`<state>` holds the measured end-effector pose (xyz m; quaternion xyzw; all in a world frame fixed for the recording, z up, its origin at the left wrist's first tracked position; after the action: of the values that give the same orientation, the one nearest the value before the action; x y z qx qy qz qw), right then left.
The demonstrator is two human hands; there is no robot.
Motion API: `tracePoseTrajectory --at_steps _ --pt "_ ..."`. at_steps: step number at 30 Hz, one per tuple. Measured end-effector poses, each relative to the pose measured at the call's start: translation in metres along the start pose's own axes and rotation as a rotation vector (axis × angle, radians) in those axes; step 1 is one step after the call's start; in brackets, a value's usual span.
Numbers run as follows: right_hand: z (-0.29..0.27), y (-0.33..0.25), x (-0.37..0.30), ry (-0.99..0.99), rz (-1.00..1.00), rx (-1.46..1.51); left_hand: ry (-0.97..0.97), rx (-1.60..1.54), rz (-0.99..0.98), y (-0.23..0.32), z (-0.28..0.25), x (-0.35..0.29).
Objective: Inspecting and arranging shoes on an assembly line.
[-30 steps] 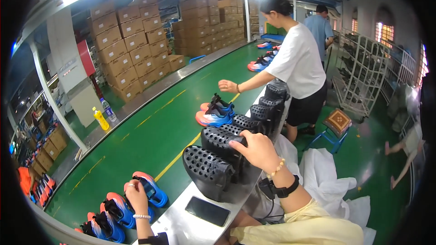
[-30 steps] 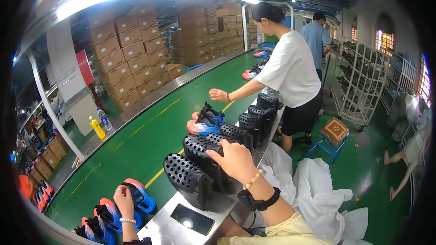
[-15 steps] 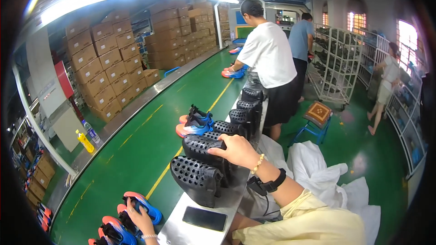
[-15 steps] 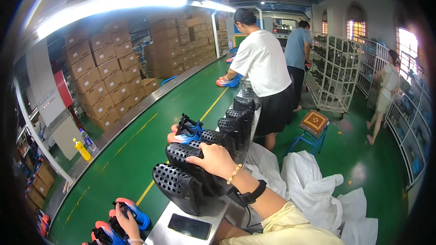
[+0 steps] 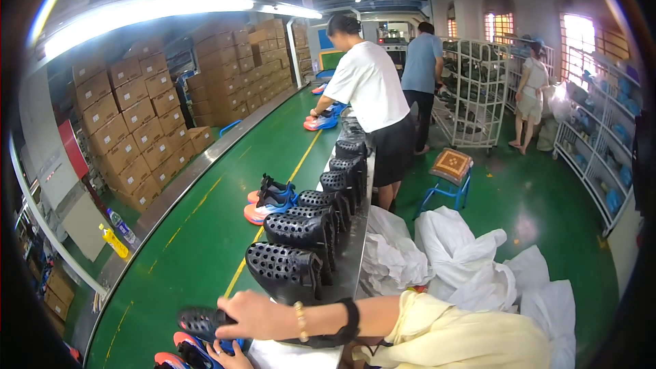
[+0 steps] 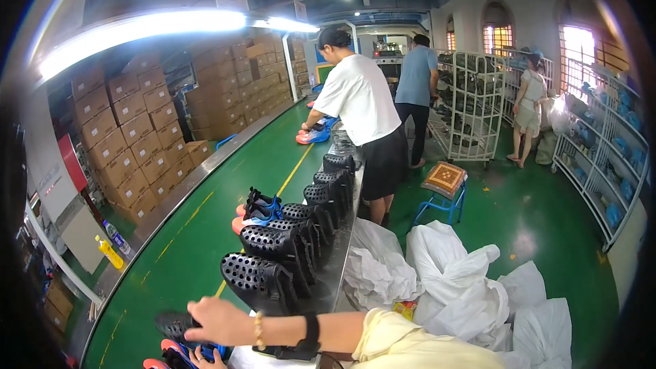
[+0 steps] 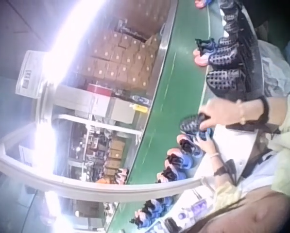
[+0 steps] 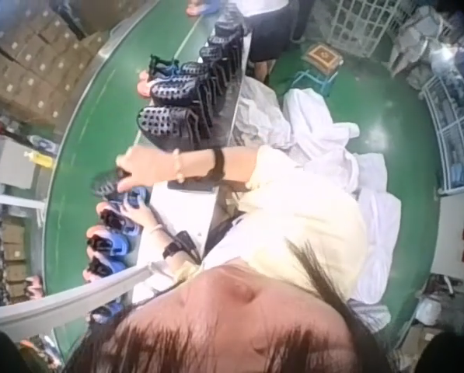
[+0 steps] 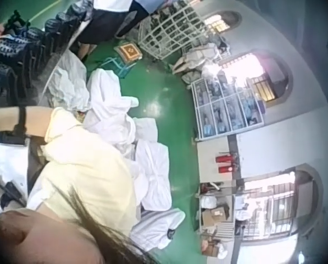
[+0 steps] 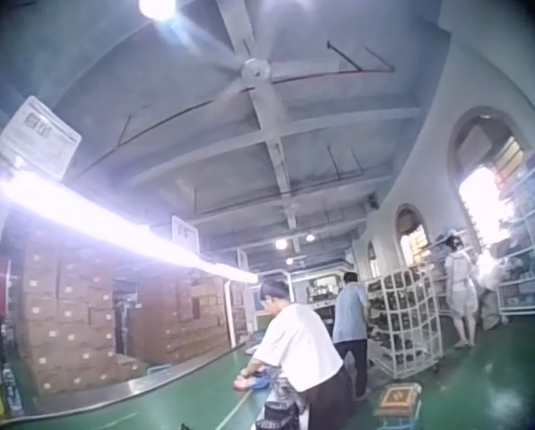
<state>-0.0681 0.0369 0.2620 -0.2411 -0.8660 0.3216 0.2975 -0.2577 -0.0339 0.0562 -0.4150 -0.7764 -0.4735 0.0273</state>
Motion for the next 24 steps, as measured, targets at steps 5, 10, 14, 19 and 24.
tracePoseTrajectory --at_steps 5,10,14,19,24 --pt "0.108 0.027 0.043 -0.164 0.006 -0.246 0.072 -0.166 0.011 -0.074 0.004 0.007" --pt "0.131 0.04 0.094 -0.331 0.179 -0.158 0.079 -0.267 -0.11 -0.076 0.001 0.016" --pt "0.179 0.055 0.13 -0.52 0.391 -0.134 0.06 -0.247 -0.193 -0.083 -0.015 0.016" --pt "0.252 0.062 0.16 -0.402 -0.012 -0.515 0.095 -0.239 -0.21 -0.095 -0.024 0.011" --pt "0.253 0.078 0.167 -0.842 0.389 -0.489 0.088 -0.172 -0.196 -0.087 -0.021 0.011"
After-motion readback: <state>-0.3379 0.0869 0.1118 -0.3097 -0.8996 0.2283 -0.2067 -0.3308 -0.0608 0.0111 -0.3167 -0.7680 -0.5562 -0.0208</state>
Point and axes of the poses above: each hand's wrist, its own x-axis towards the middle knuckle, its own z-axis out of the palm, y = z × x, the point moved 7 cm from there along x, towards the middle knuckle, and after that the axes turned 2 degrees about -z, right-handed, at the moved point
